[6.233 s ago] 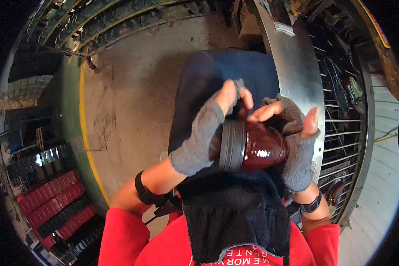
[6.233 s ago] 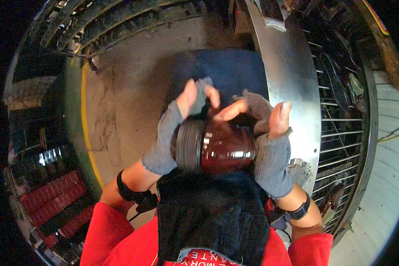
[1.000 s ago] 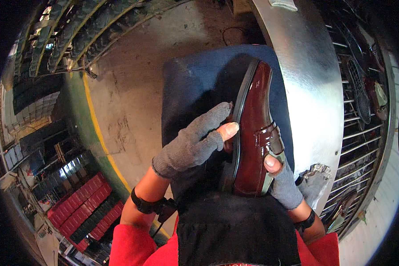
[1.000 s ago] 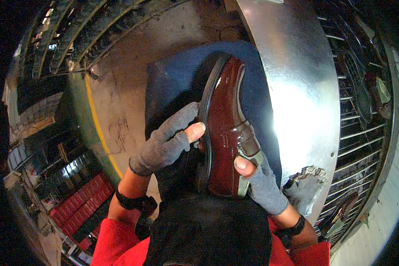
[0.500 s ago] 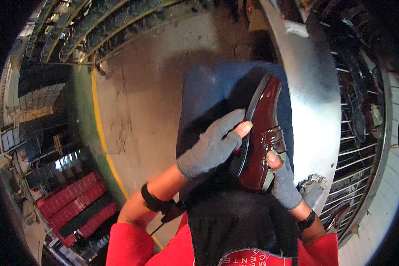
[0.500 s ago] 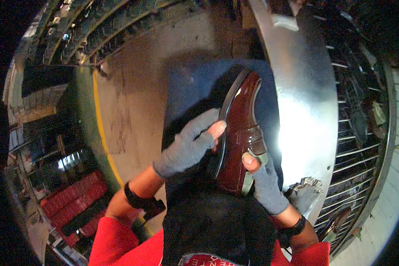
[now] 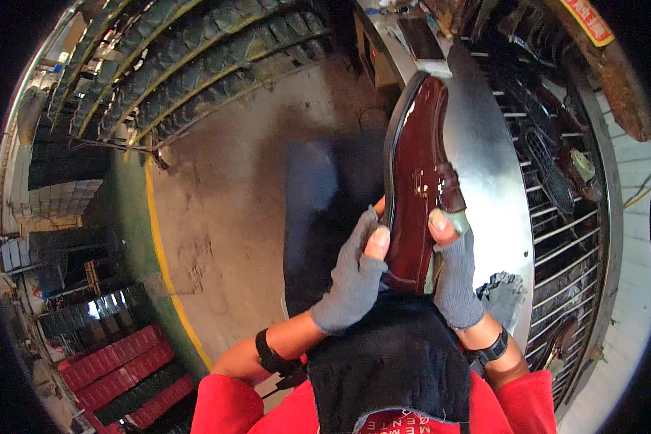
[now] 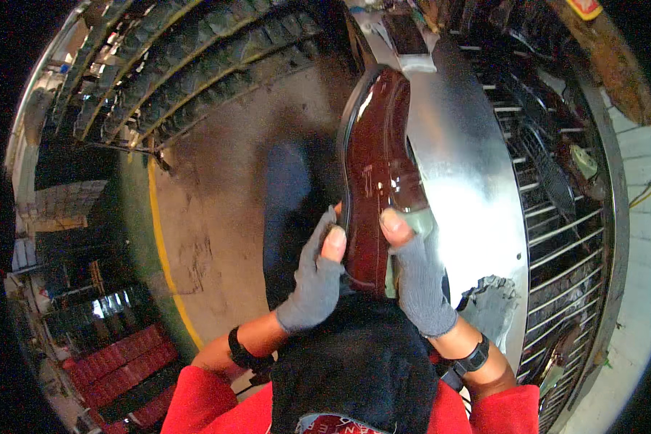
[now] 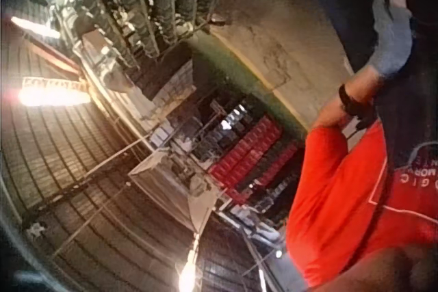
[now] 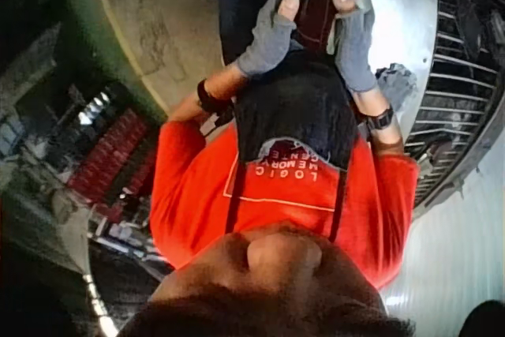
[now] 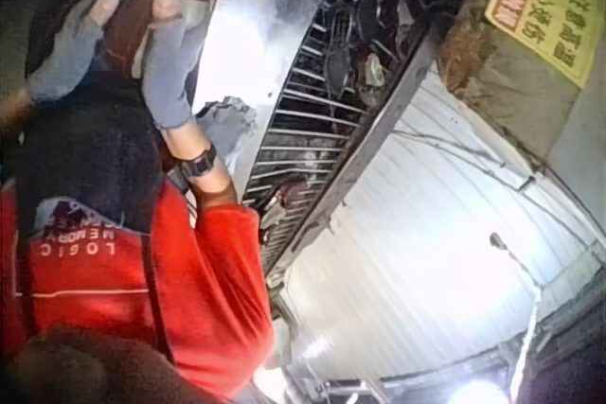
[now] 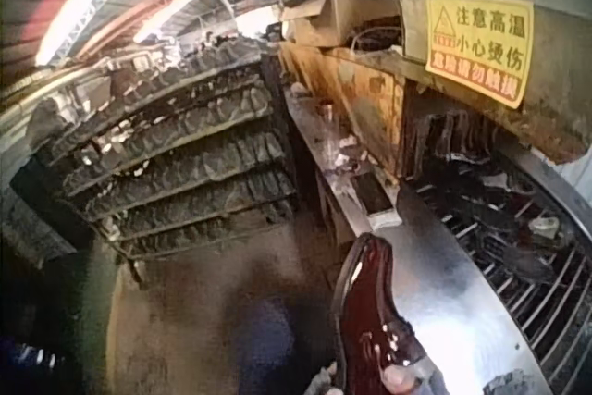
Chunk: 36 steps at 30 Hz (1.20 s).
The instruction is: Polishing and inspecting a leather loafer at a manufacturing station.
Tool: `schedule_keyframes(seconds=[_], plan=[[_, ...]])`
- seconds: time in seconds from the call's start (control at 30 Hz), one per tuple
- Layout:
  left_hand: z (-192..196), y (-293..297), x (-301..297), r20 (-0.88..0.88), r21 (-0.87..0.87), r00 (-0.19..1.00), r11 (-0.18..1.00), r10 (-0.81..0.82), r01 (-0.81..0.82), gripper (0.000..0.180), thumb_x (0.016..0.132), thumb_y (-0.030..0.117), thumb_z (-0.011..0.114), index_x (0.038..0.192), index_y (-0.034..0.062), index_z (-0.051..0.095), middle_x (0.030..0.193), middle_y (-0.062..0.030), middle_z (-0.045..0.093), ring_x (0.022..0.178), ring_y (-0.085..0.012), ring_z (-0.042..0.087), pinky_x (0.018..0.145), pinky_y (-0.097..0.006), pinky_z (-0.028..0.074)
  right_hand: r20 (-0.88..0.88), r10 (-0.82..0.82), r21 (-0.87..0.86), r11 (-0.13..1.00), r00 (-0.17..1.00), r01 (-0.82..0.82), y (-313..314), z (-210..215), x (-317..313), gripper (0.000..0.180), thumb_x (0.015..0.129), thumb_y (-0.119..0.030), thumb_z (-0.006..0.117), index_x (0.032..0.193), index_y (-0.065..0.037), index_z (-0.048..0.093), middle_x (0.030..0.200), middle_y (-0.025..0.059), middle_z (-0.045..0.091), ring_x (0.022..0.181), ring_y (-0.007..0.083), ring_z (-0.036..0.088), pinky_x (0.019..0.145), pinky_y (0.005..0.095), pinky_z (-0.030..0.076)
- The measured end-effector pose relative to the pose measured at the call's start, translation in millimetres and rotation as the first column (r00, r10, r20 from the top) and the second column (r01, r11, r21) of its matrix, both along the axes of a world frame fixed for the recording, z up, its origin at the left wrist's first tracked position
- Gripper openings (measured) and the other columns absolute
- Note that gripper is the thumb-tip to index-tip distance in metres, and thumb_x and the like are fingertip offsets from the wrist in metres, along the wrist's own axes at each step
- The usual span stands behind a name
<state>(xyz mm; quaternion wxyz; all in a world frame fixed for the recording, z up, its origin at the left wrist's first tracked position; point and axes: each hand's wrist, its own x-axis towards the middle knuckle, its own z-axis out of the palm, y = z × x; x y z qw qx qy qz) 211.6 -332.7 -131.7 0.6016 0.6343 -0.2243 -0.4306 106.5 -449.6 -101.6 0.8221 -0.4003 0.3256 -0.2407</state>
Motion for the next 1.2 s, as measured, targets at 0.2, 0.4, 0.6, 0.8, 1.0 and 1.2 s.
schedule_keyframes(seconds=[0.2,0.4,0.6,0.8,1.0,1.2], plan=[[38,24,4,0.338,0.044,0.919,0.979,-0.202,0.199,0.072,0.109,0.03,0.048,0.165,-0.0026,0.018,0.16,-0.0196,0.038,0.13,-0.027,0.051,0.114,-0.039,0.037,0.305,0.069,0.354,0.918,0.95,-0.18,-4,-39,-24,0.058,0.103,-0.039,0.062,0.145,0.001,0.055,0.135,0.0148,0.067,0.116,0.0231,0.071,0.102,0.0383,0.057],[32,6,32,0.474,-0.022,0.765,0.863,-0.436,0.505,0.064,0.11,0.028,0.05,0.161,-0.0056,0.031,0.165,-0.0225,0.039,0.153,-0.0367,0.036,0.128,-0.045,0.02,0.156,-0.036,0.314,0.949,0.987,-0.015,-18,-27,-45,0.082,0.094,-0.051,0.067,0.154,0.001,0.044,0.147,0.0251,0.058,0.128,0.0361,0.064,0.114,0.0448,0.05],[-68,-18,70,0.054,0.101,0.902,0.901,-0.428,0.421,0.05,0.114,0.039,0.044,0.142,0.0007,0.06,0.112,-0.0047,0.068,0.096,-0.0117,0.063,0.087,-0.029,0.053,-0.175,-0.153,0.043,0.986,0.973,0.163,-102,-49,-210,0.086,0.091,-0.047,0.075,0.155,0.0,0.042,0.137,0.0232,0.064,0.116,0.035,0.071,0.102,0.0496,0.059],[-76,-31,63,0.126,0.113,0.933,0.939,-0.337,0.324,0.032,0.108,0.021,0.055,0.129,0.0007,0.067,0.096,-0.003,0.067,0.085,-0.0096,0.062,0.077,-0.026,0.053,-0.956,-0.29,-0.274,0.932,-0.036,-0.239,-123,-47,-406,0.07,0.087,-0.029,0.077,0.148,-0.003,0.055,0.129,0.018,0.071,0.113,0.0338,0.069,0.097,0.0426,0.055],[-83,-28,72,0.049,0.096,0.943,0.941,-0.329,0.324,0.027,0.109,0.018,0.054,0.129,0.0042,0.065,0.097,-0.0038,0.067,0.086,-0.0103,0.064,0.079,-0.026,0.054,-0.818,-0.473,-0.563,0.543,0.328,-0.622,-181,-65,-285,0.08,0.089,-0.042,0.079,0.155,-0.009,0.048,0.151,0.0272,0.053,0.139,0.0423,0.053,0.115,0.0452,0.044],[-137,-20,66,-0.174,-0.126,0.904,0.919,-0.391,0.374,0.027,0.106,0.006,0.052,0.13,0.0006,0.063,0.102,-0.0033,0.063,0.093,-0.0113,0.062,0.089,-0.028,0.055,-0.547,-0.644,-0.803,0.222,0.535,-0.553,-278,-113,-170,0.091,0.08,-0.036,0.087,0.155,-0.004,0.046,0.154,0.0236,0.051,0.144,0.0409,0.046,0.119,0.0487,0.038]])
